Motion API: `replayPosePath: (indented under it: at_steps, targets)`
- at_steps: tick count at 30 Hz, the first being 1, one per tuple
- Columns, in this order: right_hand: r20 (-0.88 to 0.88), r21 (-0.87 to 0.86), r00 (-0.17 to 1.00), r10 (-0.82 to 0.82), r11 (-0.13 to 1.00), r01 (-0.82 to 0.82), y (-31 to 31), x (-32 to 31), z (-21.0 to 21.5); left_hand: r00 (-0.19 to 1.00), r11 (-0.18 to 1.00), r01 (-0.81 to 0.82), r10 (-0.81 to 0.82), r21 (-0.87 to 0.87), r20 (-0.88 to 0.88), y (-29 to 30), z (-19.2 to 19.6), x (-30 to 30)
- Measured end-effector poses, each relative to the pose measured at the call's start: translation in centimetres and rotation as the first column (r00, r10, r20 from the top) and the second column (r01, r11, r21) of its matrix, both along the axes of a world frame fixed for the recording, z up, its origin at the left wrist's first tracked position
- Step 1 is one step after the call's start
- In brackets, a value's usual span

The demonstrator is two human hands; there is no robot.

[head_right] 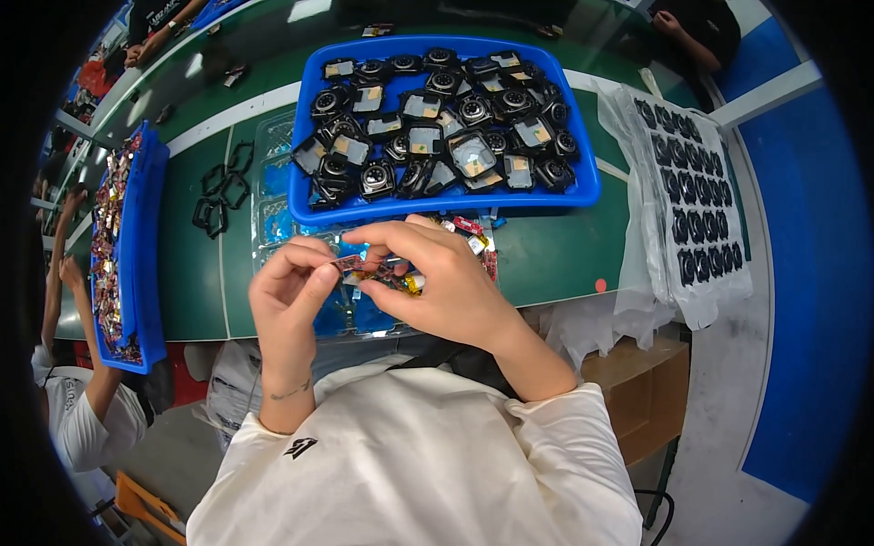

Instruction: Assembling small electronic components, specifically small screens and circuit boards, into a housing.

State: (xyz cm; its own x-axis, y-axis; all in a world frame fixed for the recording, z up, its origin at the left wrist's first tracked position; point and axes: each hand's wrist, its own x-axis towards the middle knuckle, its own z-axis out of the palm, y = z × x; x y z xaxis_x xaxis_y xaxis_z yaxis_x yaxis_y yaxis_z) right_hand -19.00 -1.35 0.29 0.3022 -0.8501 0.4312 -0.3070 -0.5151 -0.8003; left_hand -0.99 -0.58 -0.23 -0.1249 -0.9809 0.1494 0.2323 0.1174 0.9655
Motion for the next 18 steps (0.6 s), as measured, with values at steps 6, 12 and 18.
replayPosePath:
  at_steps: [6, 12, 18]
  targets:
    - [-0.120, 0.089, 0.988, -0.097, 0.990, 0.109, 0.2, -0.4, 0.6, 0.990, 0.996, -0.084, 0.083, -0.004, -0.116, 0.2, 0.3, 0.5]
    - [0.133, 0.050, 0.991, -0.011, 0.999, 0.005, 0.4, -0.7, -0.1, 0.997, 0.994, 0.027, -0.020, 0.101, -0.069, 1.0, 0.6, 0.8]
    - [0.195, -0.010, 0.981, 0.023, 1.000, -0.022, 0.6, -0.2, 0.3, 0.992, 0.990, 0.120, -0.121, 0.071, 0.017, 1.0, 1.0, -0.1]
